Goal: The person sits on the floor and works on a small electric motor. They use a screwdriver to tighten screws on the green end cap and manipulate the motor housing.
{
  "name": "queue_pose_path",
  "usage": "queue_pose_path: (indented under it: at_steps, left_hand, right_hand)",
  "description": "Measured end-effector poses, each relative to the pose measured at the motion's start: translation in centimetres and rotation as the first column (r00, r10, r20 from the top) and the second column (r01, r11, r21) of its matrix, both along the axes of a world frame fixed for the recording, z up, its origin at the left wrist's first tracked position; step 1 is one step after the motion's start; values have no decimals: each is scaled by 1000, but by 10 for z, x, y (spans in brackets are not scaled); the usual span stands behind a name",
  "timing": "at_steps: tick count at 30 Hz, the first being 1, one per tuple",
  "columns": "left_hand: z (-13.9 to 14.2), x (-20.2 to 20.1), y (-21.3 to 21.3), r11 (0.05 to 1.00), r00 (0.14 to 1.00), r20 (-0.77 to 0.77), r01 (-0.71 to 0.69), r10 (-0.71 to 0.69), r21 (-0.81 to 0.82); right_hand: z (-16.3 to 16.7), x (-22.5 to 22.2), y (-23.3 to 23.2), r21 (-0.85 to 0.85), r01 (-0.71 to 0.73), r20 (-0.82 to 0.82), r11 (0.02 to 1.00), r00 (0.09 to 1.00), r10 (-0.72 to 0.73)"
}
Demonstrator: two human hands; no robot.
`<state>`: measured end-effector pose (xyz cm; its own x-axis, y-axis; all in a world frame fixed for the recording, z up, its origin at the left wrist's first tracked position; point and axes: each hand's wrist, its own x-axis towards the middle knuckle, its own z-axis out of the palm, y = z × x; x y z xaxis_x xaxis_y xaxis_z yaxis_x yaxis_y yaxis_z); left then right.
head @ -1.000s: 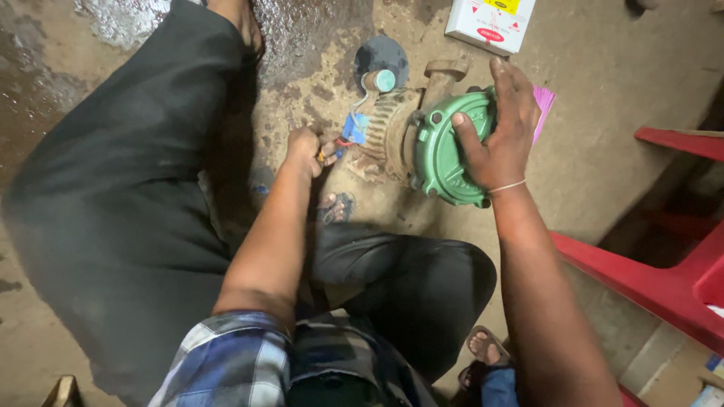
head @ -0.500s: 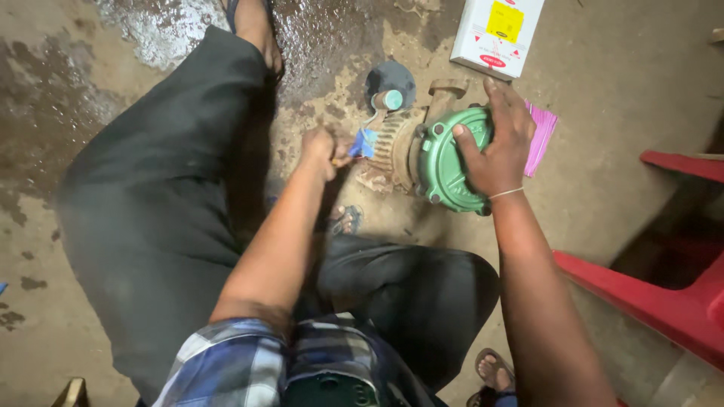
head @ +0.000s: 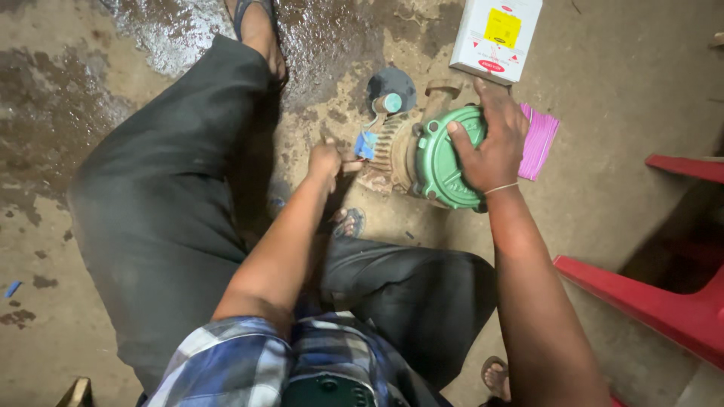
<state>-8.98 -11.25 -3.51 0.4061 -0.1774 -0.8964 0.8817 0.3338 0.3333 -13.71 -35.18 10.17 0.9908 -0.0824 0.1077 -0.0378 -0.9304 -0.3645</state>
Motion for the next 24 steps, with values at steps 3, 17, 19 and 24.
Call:
queue_pose_path:
  at_steps: [3, 17, 19, 24]
  left_hand:
    - [6, -2, -7, 973, 973, -13, 229, -229, 27]
    - [-7, 0, -15, 979, 970, -141, 203, -198, 23]
    - [-9, 3, -9, 999, 988, -151, 8, -15, -50]
    - [-17, 8, 8, 992, 993, -109, 31, -44, -119]
  right_hand:
    - [0, 1, 0, -8, -6, 8, 1000, 1000, 6]
    - [2, 2, 0, 3, 26, -35, 1000, 999, -26]
    - [0, 2, 0, 12, 25, -43, 1000, 999, -25]
    - [-1, 3, 0, -32, -18, -4, 999, 1000, 18]
